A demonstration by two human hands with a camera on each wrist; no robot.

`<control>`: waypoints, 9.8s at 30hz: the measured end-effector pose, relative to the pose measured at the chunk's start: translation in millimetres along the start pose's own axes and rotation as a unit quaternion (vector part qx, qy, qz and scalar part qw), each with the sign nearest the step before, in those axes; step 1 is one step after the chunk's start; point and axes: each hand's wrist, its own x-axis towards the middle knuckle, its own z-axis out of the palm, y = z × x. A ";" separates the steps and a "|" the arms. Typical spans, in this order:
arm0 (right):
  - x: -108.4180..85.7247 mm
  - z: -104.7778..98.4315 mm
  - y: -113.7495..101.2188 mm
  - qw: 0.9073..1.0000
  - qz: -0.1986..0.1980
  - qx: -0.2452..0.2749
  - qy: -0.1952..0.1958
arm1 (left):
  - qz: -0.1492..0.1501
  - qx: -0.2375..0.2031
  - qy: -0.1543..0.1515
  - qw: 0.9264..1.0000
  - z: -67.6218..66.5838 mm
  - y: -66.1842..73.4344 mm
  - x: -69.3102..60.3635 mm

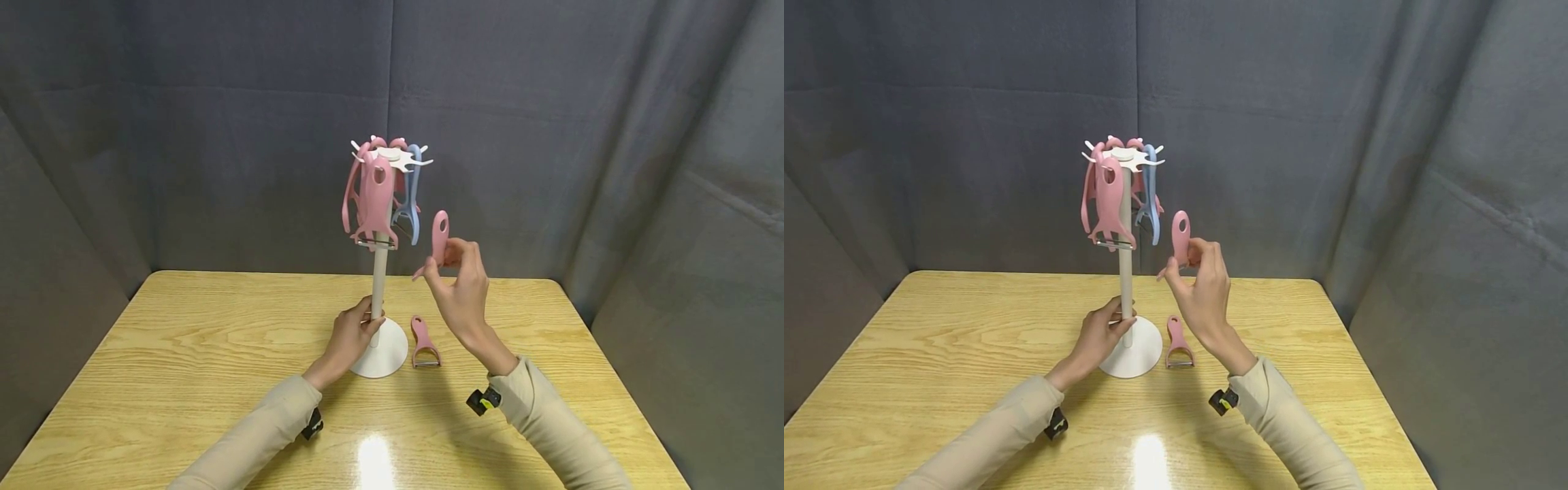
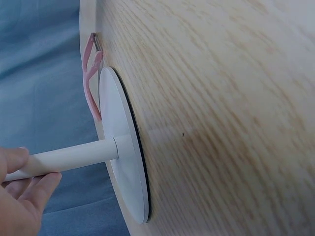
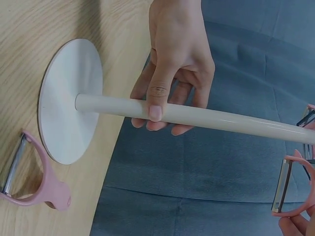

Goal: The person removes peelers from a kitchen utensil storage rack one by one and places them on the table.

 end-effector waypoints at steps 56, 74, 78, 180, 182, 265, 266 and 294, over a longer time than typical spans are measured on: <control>-31.5 -4.7 27.0 0.996 0.058 -0.057 -0.039 | -0.007 -0.002 -0.009 1.000 0.3 0.6 0.2; -39.5 -4.7 36.2 0.993 0.083 -0.063 -0.056 | -0.007 -0.002 -0.008 1.000 0.5 -2.5 -1.0; -42.1 -5.2 39.1 0.992 0.090 -0.060 -0.061 | -0.005 -0.002 -0.008 1.000 0.3 -2.9 -1.2; -93.3 -30.7 93.8 0.871 0.257 -0.235 -0.348 | -0.001 0.003 -0.003 1.000 2.0 -4.4 -2.6; -93.7 -31.0 93.7 0.868 0.257 -0.237 -0.352 | 0.001 0.003 -0.003 1.000 2.1 -4.5 -2.4; -83.4 -24.3 95.7 0.912 0.216 -0.167 -0.305 | -0.018 0.001 -0.017 1.000 1.0 -5.2 -3.4; -82.8 -24.5 95.4 0.913 0.216 -0.165 -0.305 | -0.017 0.000 -0.017 1.000 1.1 -5.4 -3.3; -69.7 -20.4 91.0 0.935 0.183 -0.145 -0.265 | -0.005 -0.005 -0.011 1.000 1.8 -6.9 -3.5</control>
